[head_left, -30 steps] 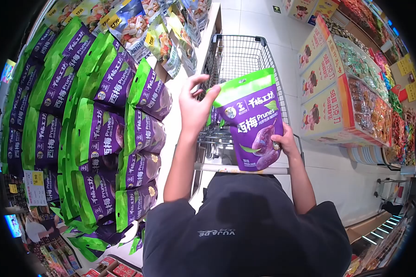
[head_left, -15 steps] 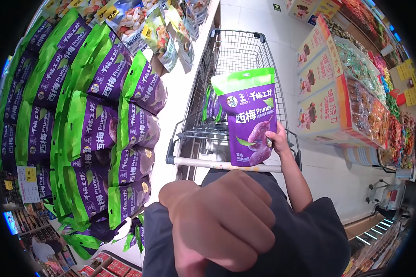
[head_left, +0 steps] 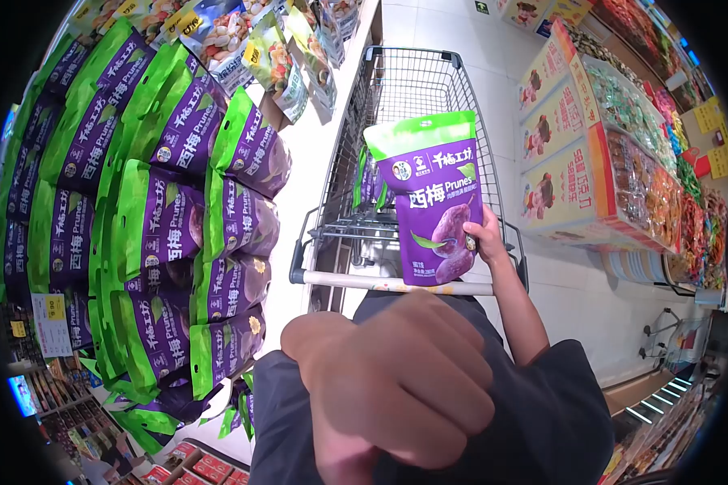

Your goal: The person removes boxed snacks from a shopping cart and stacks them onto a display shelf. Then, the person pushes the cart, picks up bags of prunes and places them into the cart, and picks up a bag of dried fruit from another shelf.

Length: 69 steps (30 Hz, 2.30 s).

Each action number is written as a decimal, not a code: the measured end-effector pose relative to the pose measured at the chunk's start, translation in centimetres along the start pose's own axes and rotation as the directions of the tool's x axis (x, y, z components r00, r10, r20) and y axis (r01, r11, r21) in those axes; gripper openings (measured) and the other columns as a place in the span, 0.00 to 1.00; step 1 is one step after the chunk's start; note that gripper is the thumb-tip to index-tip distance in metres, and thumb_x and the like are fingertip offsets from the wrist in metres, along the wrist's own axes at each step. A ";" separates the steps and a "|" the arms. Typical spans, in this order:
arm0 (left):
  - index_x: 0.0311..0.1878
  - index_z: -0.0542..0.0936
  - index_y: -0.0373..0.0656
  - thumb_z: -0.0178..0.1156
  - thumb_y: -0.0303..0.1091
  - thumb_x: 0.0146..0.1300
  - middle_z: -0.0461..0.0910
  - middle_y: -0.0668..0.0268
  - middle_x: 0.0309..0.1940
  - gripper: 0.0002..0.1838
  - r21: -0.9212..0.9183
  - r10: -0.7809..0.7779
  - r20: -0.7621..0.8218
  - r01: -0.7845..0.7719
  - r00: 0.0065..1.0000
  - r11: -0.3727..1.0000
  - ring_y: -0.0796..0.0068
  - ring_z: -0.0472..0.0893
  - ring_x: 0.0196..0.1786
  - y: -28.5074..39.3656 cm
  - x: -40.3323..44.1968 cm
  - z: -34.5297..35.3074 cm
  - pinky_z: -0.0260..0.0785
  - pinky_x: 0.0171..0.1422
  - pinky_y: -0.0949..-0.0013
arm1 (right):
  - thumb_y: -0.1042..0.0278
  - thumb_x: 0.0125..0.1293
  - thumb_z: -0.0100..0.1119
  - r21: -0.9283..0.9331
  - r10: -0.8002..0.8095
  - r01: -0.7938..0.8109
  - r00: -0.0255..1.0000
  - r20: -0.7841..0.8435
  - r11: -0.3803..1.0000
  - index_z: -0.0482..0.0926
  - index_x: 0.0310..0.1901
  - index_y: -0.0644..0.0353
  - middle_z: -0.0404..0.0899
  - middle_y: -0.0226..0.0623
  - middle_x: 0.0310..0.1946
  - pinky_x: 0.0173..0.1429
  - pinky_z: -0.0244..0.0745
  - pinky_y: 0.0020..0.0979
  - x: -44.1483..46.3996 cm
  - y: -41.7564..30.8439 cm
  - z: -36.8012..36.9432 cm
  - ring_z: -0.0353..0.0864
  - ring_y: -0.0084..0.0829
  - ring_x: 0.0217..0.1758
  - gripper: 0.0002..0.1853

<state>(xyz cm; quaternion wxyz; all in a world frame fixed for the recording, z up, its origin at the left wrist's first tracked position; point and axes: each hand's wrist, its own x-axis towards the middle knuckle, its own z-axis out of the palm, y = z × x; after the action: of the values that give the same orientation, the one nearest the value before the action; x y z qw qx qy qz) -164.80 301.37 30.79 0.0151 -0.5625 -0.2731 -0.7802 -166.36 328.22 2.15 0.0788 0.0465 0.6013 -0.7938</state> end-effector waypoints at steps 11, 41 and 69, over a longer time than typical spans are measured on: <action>0.15 0.71 0.38 0.62 0.35 0.64 0.67 0.75 0.12 0.21 0.243 -0.315 -0.831 0.807 0.460 0.538 0.88 0.61 0.17 -10.3 -13.1 -11.7 0.51 0.21 0.75 | 0.71 0.57 0.62 0.256 -0.102 0.135 0.985 -0.139 0.957 0.69 0.56 0.67 0.78 0.39 0.47 0.57 0.76 0.32 0.9 -0.5 1.1 0.81 0.29 0.48 0.25; 0.54 0.76 0.33 0.61 0.48 0.63 0.81 0.59 0.45 0.27 -0.079 -0.435 -0.860 0.772 0.268 0.631 0.73 0.79 0.45 -17.6 -22.9 -16.8 0.70 0.51 0.70 | 0.67 0.51 0.72 -0.148 -0.223 0.230 0.973 0.066 0.962 0.56 0.69 0.66 0.69 0.40 0.59 0.67 0.63 0.30 7.8 2.6 3.3 0.68 0.29 0.63 0.46; 0.45 0.80 0.35 0.58 0.56 0.62 0.83 0.46 0.34 0.28 0.311 -0.164 -0.931 0.943 0.327 0.116 0.45 0.83 0.40 -19.3 -24.0 -16.4 0.73 0.45 0.53 | 0.58 0.48 0.70 -0.583 -0.127 0.119 0.992 0.028 0.804 0.65 0.64 0.66 0.79 0.42 0.48 0.57 0.71 0.31 7.4 2.0 3.4 0.79 0.30 0.50 0.42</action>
<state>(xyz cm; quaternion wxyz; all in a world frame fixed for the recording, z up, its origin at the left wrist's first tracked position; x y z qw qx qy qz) -176.69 303.72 -1.96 0.0610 0.0673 -0.8061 -0.5848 -173.19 323.96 -0.08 0.0340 -0.0140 0.8178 -0.5743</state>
